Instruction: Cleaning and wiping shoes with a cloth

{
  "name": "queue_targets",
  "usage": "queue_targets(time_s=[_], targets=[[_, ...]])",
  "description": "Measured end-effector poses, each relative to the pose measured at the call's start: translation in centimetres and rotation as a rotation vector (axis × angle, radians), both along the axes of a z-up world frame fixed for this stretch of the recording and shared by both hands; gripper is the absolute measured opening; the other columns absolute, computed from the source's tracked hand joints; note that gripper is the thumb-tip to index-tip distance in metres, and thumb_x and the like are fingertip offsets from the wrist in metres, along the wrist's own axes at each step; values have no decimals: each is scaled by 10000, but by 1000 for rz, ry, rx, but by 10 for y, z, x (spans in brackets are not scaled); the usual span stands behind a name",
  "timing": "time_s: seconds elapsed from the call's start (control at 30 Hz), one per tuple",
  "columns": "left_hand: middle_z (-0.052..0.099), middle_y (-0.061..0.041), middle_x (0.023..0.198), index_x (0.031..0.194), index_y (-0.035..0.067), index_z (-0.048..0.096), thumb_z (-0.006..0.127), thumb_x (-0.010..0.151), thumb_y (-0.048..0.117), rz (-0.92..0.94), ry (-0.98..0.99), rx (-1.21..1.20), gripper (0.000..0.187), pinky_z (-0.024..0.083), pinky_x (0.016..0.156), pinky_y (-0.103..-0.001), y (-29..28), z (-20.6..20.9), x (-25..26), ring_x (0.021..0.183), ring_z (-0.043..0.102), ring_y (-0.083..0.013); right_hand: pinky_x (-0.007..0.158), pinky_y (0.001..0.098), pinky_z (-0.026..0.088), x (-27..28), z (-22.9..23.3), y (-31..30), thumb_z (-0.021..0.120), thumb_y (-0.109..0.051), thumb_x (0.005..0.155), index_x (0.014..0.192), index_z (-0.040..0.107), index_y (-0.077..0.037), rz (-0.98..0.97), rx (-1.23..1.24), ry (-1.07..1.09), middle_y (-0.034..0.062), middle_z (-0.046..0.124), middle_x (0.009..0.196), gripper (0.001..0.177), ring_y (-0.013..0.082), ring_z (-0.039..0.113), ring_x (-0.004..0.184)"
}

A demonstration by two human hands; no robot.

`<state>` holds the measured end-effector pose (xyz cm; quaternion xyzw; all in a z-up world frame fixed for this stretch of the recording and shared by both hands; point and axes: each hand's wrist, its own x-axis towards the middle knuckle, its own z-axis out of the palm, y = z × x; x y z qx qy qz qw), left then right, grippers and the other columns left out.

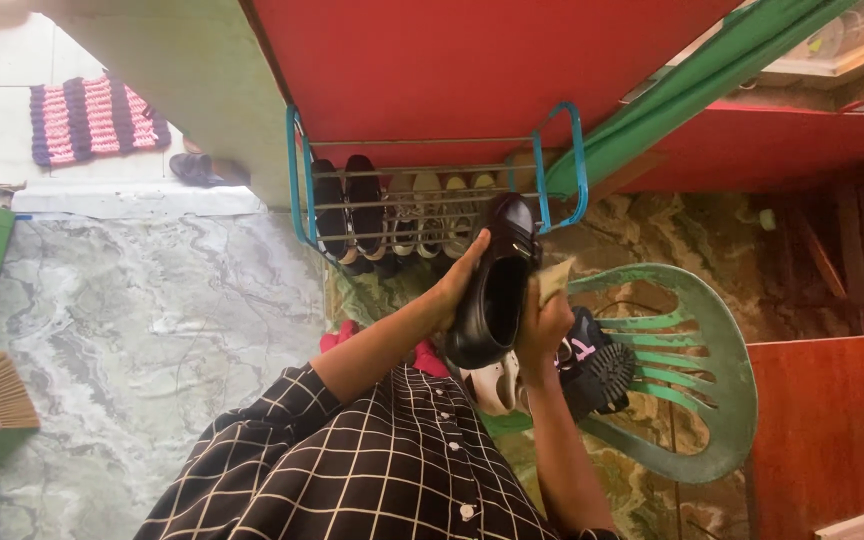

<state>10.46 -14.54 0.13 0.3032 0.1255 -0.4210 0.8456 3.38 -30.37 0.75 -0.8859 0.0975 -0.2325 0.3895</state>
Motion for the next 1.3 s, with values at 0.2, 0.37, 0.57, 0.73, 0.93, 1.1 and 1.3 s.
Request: queue_targets(time_s=[0.2, 0.37, 0.57, 0.73, 0.93, 1.1, 1.3], targets=[[734, -152, 1132, 1278, 42, 673, 505, 882, 770, 47, 96, 40, 846, 577, 905, -409, 19, 28, 12, 961, 723, -257, 682, 371, 516, -58, 13, 33, 601, -186, 1055, 1117, 648, 45, 34, 237, -112, 127, 723, 910, 244, 216, 659, 746], [715, -119, 1241, 1290, 60, 655, 602, 891, 641, 67, 53, 27, 706, 491, 1063, -411, 19, 35, 6, 1135, 670, -256, 936, 344, 492, -61, 26, 27, 576, -121, 1063, 1245, 608, 43, 35, 483, -225, 164, 670, 1193, 247, 214, 632, 1053], [711, -138, 1172, 1244, 23, 656, 651, 950, 534, 94, 108, 29, 589, 539, 973, -390, 13, 21, 7, 1030, 686, -263, 871, 336, 513, -74, 18, 24, 754, -68, 925, 1168, 607, 18, 61, 153, -205, 168, 572, 1194, 297, 277, 576, 1053], [699, -111, 1095, 1282, 43, 633, 713, 915, 463, 185, -59, 314, 563, 550, 809, -388, 0, 14, 6, 902, 673, -240, 825, 367, 543, -63, 41, 30, 653, 12, 950, 1231, 725, -75, 153, -270, -309, 156, 584, 1213, 303, 327, 602, 1054], [576, 21, 1337, 1514, 18, 485, 496, 1132, 598, 279, -396, 642, 695, 408, 1042, -218, -10, -55, -5, 1233, 522, -54, 814, 415, 566, -22, 106, 37, 697, -19, 906, 1182, 721, -35, 219, -432, 128, 202, 597, 1227, 278, 338, 645, 1020], [676, -62, 1187, 1527, 39, 508, 602, 1019, 504, 326, -330, 439, 695, 469, 917, -238, -19, -42, -7, 1056, 568, -97, 884, 440, 555, -11, 113, 44, 695, 31, 835, 1098, 725, -12, 292, -463, -52, 194, 605, 1239, 268, 374, 650, 1093], [684, -49, 1270, 1536, 85, 478, 530, 1012, 558, 260, -384, 770, 708, 445, 974, -197, -2, -17, -2, 1170, 590, -55, 802, 431, 557, -47, 92, 49, 682, 47, 740, 928, 728, -6, 452, -349, 46, 147, 675, 1065, 201, 336, 675, 951]])
